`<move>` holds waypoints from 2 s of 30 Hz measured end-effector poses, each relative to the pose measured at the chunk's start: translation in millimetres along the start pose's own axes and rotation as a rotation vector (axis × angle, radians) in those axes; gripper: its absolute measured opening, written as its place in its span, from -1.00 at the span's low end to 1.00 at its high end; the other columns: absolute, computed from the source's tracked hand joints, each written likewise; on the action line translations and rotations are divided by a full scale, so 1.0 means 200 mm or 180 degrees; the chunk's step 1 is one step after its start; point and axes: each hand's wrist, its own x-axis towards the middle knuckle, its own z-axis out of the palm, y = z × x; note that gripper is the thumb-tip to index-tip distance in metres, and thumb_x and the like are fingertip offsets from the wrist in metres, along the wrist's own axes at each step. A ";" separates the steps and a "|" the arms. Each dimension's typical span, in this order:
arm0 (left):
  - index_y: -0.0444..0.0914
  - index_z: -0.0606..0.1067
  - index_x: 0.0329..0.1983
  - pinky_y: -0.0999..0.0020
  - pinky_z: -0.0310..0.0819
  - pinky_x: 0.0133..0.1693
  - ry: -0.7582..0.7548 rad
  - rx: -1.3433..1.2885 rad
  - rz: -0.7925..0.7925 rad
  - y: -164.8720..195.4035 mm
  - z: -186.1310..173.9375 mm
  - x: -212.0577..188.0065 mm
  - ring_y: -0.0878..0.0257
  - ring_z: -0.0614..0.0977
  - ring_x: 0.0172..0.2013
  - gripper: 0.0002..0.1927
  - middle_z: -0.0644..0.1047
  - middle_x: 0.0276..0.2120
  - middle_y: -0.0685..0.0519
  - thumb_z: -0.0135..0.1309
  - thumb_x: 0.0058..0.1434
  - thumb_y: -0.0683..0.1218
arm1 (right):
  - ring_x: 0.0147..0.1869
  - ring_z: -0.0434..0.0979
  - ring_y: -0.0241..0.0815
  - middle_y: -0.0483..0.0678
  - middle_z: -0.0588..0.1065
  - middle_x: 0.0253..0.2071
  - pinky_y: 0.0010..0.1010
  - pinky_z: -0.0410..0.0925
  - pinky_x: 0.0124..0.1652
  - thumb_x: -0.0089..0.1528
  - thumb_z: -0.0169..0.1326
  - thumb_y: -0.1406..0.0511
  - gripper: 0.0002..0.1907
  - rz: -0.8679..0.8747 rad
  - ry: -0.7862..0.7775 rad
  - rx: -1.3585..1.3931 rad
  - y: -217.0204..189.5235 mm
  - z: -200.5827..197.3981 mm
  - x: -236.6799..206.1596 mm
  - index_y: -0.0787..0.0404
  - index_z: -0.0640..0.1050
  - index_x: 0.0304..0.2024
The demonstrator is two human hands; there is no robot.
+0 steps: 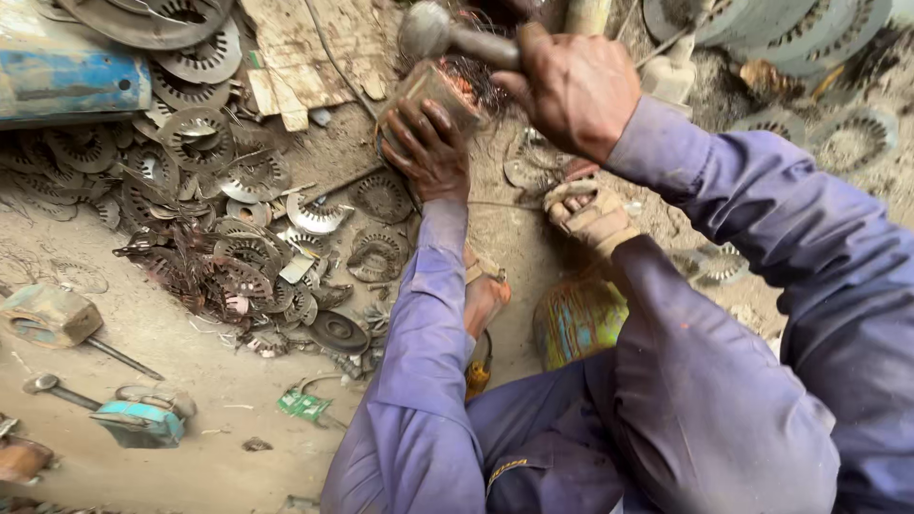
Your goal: The person uses an angle grinder to cut the metal casing of a cylindrical motor component, then uses a hammer to loosen and remove copper windings. The person pulls out the copper wires by hand and uses pliers to cut and extract remaining wire sections.
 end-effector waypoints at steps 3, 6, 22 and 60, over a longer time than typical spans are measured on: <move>-0.31 -0.17 0.50 -0.62 0.05 0.28 -0.0362 0.0019 0.0013 0.00 -0.02 0.00 -0.40 0.16 0.39 0.03 -0.01 0.44 -0.42 0.20 0.27 0.18 | -0.72 0.28 -0.12 0.00 0.36 -0.64 -0.19 0.20 -0.74 0.52 -0.16 -0.03 -0.50 0.0274 -0.0422 0.0050 -0.05 0.03 0.02 0.29 0.41 -0.14; -0.28 -0.15 0.50 -0.62 0.03 0.30 -0.0220 0.0274 0.0082 0.00 -0.02 0.01 -0.37 0.19 0.39 -0.03 0.00 0.45 -0.40 0.19 0.31 0.13 | -0.74 0.28 -0.11 0.00 0.36 -0.67 -0.15 0.21 -0.76 0.52 -0.13 0.01 -0.54 0.0553 -0.0492 -0.0191 0.00 0.00 0.08 0.29 0.42 -0.13; -0.26 -0.20 0.55 -0.61 0.08 0.32 0.0427 0.0682 -0.0213 0.07 -0.06 0.04 -0.32 0.21 0.42 -0.04 0.04 0.49 -0.36 0.18 0.43 0.11 | -0.62 0.48 0.13 0.18 0.47 -0.55 -0.08 0.36 -0.65 0.47 -0.03 0.11 -0.59 0.0143 0.0084 -0.0482 0.11 -0.04 0.03 0.02 0.50 0.33; -0.28 -0.15 0.48 -0.56 0.06 0.27 -0.1122 -0.0528 -0.0290 -0.14 0.00 0.13 -0.40 0.15 0.38 0.50 0.08 0.42 -0.37 0.51 -0.30 0.38 | -0.67 0.32 -0.13 0.04 0.41 -0.60 -0.23 0.27 -0.68 0.47 -0.04 -0.01 -0.52 0.1589 -0.0478 0.0979 0.31 0.43 -0.40 0.29 0.49 -0.20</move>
